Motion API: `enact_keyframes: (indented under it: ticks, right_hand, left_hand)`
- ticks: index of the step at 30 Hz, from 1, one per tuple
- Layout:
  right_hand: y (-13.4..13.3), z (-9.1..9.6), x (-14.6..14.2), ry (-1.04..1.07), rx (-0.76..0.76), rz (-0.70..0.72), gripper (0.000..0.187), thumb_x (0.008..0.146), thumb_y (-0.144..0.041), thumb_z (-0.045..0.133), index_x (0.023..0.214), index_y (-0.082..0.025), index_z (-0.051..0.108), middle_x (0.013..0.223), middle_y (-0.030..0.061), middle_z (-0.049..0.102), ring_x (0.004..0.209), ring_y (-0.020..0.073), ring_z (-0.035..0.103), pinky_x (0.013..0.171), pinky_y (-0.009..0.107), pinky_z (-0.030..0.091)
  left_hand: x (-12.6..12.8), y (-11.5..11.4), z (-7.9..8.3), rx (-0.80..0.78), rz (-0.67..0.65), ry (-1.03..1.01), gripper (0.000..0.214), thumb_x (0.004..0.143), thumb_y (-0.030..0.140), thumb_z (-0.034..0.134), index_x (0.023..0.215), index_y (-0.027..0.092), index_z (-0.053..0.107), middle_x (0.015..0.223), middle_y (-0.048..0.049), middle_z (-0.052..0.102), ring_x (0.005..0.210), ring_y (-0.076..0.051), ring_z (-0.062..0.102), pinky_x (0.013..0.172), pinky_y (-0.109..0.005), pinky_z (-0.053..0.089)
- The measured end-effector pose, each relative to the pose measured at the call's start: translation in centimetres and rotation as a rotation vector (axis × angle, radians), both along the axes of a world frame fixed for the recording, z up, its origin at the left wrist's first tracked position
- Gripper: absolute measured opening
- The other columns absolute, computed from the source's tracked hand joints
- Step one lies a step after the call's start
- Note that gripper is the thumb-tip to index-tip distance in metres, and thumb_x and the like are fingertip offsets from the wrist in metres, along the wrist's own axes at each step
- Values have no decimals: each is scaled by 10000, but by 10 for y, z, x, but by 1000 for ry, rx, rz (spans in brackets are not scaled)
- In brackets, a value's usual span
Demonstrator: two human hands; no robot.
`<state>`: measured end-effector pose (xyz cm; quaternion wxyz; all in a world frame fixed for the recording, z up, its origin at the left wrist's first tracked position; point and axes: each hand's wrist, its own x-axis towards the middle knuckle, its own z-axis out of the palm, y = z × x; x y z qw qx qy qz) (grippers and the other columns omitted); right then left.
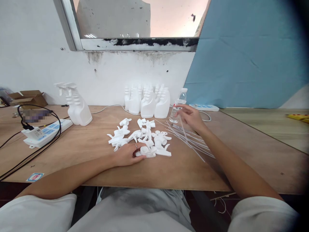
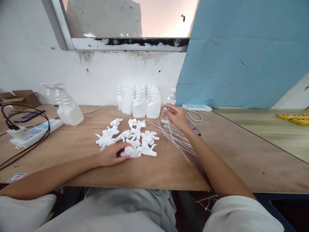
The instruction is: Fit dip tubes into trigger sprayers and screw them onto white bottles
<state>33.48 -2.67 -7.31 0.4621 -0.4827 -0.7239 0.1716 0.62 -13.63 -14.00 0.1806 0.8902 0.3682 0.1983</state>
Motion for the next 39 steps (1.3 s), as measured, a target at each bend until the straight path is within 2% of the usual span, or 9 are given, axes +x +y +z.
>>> enact_keyframes:
  ticks: [3, 5, 7, 9, 12, 16, 25, 35, 39]
  right_hand:
    - [-8, 4, -12, 486, -101, 238, 298, 809, -414, 604, 1051, -239, 602, 1020, 44, 692, 652, 130, 609, 506, 240, 416]
    - [-14, 3, -23, 617, -190, 336, 304, 748, -411, 712, 956, -220, 598, 916, 27, 687, 642, 118, 614, 476, 214, 408]
    - [-22, -1, -37, 646, -305, 403, 333, 726, -432, 767, 884, -189, 603, 718, -2, 639, 538, 98, 569, 433, 198, 392]
    - [-32, -8, -52, 639, -411, 476, 353, 750, -467, 759, 876, -164, 630, 624, -20, 589, 472, 86, 527, 396, 189, 380]
    - [-46, -19, -72, 583, -475, 620, 357, 814, -495, 701, 868, -145, 657, 653, 7, 612, 496, 111, 578, 390, 203, 425]
    - [-61, -31, -89, 461, -444, 779, 342, 908, -486, 597, 886, -149, 648, 719, 43, 667, 563, 161, 671, 439, 241, 506]
    - [-70, -39, -97, 333, -394, 831, 324, 951, -445, 545, 898, -139, 639, 755, 37, 660, 610, 135, 681, 506, 225, 524]
    - [-76, -33, -96, 231, -378, 823, 367, 945, -498, 530, 893, -144, 611, 722, 18, 644, 592, 117, 641, 560, 241, 497]
    - [-83, -28, -96, 158, -346, 885, 380, 956, -500, 506, 871, -141, 599, 714, 12, 620, 606, 112, 623, 604, 251, 484]
  left_hand:
    - [0, 0, 0, -8, 2, 2, 417, 908, 434, 548, 1261, 213, 554, 773, 5, 624, 644, -152, 552, 608, -247, 413]
    - [0, 0, 0, -9, 0, -2, 423, 908, 433, 549, 1264, 205, 553, 782, 1, 624, 647, -151, 552, 616, -249, 416]
    - [0, 1, -1, -8, -5, -8, 429, 906, 430, 552, 1268, 200, 551, 801, -4, 630, 652, -151, 554, 622, -250, 418]
    - [0, 1, -2, -5, -8, -11, 430, 905, 429, 554, 1268, 198, 553, 799, -5, 633, 656, -153, 554, 623, -249, 417]
    - [0, 1, -2, -11, -6, -10, 426, 908, 428, 551, 1269, 203, 553, 820, -9, 644, 667, -154, 557, 633, -249, 419]
    - [0, 0, -2, -15, -12, -8, 434, 908, 426, 551, 1278, 199, 547, 808, -7, 636, 661, -151, 549, 640, -252, 413]
    - [2, -1, 3, -24, -3, 9, 439, 906, 433, 545, 1260, 175, 568, 725, -1, 591, 637, -155, 528, 621, -256, 400]
    - [1, 0, 0, -22, -22, -15, 423, 903, 411, 553, 1255, 176, 564, 738, -1, 598, 629, -150, 524, 625, -256, 398]
    - [1, 0, 1, -33, -42, -32, 403, 906, 393, 557, 1259, 199, 561, 772, 5, 613, 626, -139, 524, 627, -249, 399]
